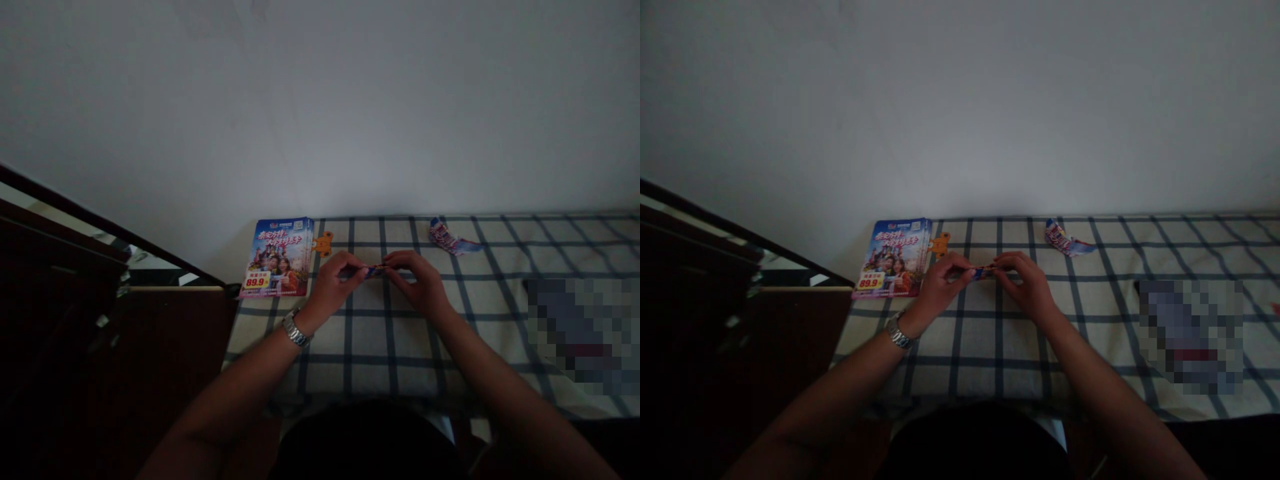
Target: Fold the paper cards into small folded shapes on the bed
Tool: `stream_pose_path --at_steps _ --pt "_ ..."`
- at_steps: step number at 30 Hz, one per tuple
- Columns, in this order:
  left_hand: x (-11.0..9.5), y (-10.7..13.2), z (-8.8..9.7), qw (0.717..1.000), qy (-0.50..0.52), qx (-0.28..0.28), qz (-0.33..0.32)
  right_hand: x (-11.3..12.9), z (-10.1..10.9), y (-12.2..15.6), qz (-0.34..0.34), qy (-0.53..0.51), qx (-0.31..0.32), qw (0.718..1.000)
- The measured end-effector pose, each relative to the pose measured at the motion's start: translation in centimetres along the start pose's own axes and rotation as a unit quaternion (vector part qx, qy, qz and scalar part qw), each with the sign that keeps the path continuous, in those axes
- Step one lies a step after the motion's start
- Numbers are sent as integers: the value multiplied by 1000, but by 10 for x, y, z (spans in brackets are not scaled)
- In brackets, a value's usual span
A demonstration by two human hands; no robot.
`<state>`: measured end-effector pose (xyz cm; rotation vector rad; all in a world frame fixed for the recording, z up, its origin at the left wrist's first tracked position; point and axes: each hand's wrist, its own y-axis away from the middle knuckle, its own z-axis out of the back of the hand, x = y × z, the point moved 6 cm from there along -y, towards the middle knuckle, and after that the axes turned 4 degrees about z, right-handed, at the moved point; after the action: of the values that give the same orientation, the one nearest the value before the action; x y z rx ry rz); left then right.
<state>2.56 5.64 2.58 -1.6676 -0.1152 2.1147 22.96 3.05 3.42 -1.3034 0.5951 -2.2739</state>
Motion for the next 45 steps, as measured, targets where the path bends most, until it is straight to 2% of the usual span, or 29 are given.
stream_pose_path --at_steps 6,14,18,23,26,32,38,45 --pt "-14 0 3 994 -82 -7 -74 5 2 -3 44 58 41 997" --pt "-23 0 2 986 -148 11 -75 3 10 -8 11 137 56 989" --pt "-22 -1 1 989 -131 12 -73 1 9 -7 -6 76 43 996" --pt "-18 -1 1 994 -91 10 -64 -12 5 0 -88 -50 -9 995" --pt "-15 -1 2 996 -66 7 -56 -13 0 1 -120 -95 8 988" --pt "-7 -2 3 1000 -27 6 -6 -11 2 -1 -147 -119 11 982" --pt "-11 -3 4 1000 -22 -7 -3 -14 2 0 -158 -148 8 976" --pt "-6 -3 4 999 27 12 16 -13 4 -1 -168 -168 1 971"
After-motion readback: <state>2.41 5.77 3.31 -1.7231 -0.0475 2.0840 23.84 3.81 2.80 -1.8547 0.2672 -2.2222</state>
